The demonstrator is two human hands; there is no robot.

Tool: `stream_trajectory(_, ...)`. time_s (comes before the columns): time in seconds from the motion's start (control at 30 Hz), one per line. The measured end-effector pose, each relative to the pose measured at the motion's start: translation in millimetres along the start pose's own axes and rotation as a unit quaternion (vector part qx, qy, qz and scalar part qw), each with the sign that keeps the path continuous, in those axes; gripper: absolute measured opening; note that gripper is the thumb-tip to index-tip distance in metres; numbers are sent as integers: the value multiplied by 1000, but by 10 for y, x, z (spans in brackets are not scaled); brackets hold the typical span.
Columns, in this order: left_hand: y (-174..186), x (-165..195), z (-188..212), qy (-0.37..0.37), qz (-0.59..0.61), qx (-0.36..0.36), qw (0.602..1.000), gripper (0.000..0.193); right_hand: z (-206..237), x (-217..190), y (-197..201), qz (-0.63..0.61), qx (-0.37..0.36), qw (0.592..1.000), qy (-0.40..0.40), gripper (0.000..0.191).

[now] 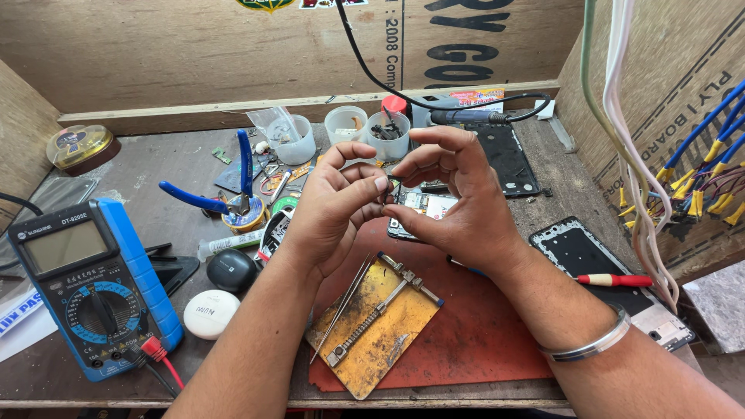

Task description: The person handles a small electronic component and a flexible ribbon cable, repeatedly aligning and attempting to connect them. They rotate the parts and adjust their grip while working at a cluttered electronics repair bench.

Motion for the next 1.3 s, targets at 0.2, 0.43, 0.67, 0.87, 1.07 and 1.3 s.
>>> stream_trajectory(0.2, 13, 17, 5, -5, 3, 0, 1000, 43, -11, 2, -8, -4, 1, 1000, 2, 75)
stream_trajectory(0.43, 10, 17, 4, -14, -4, 3, 1000, 41, -14, 3, -12, 7, 0, 1000, 3, 74)
stream_trajectory(0.67, 15, 31, 2, -22, -9, 8, 1000, 38, -10, 15, -15, 6, 8, 1000, -1, 72)
stream_trajectory(0.87, -4, 29, -11, -19, -17, 10, 1000, 39, 4, 19, -1, -4, 12, 1000, -3, 72)
stream_trajectory(1.07, -1, 20, -2, -10, 11, 2, 1000, 44, 2, 21, -12, 2, 10, 1000, -3, 71)
stream_trajectory(1.3, -6, -24, 19, 52, 145, -19, 988, 46, -1, 9, -19, -19, 7, 1000, -3, 69)
Point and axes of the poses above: each hand's wrist, its own z-axis away from the middle knuckle, its own y-axis out of the back of the hand, x = y × z, the point moved 4 cm from there along -z, towards the middle knuckle, and after that the axes turned 10 degrees about -x, right-handed, at the moved point
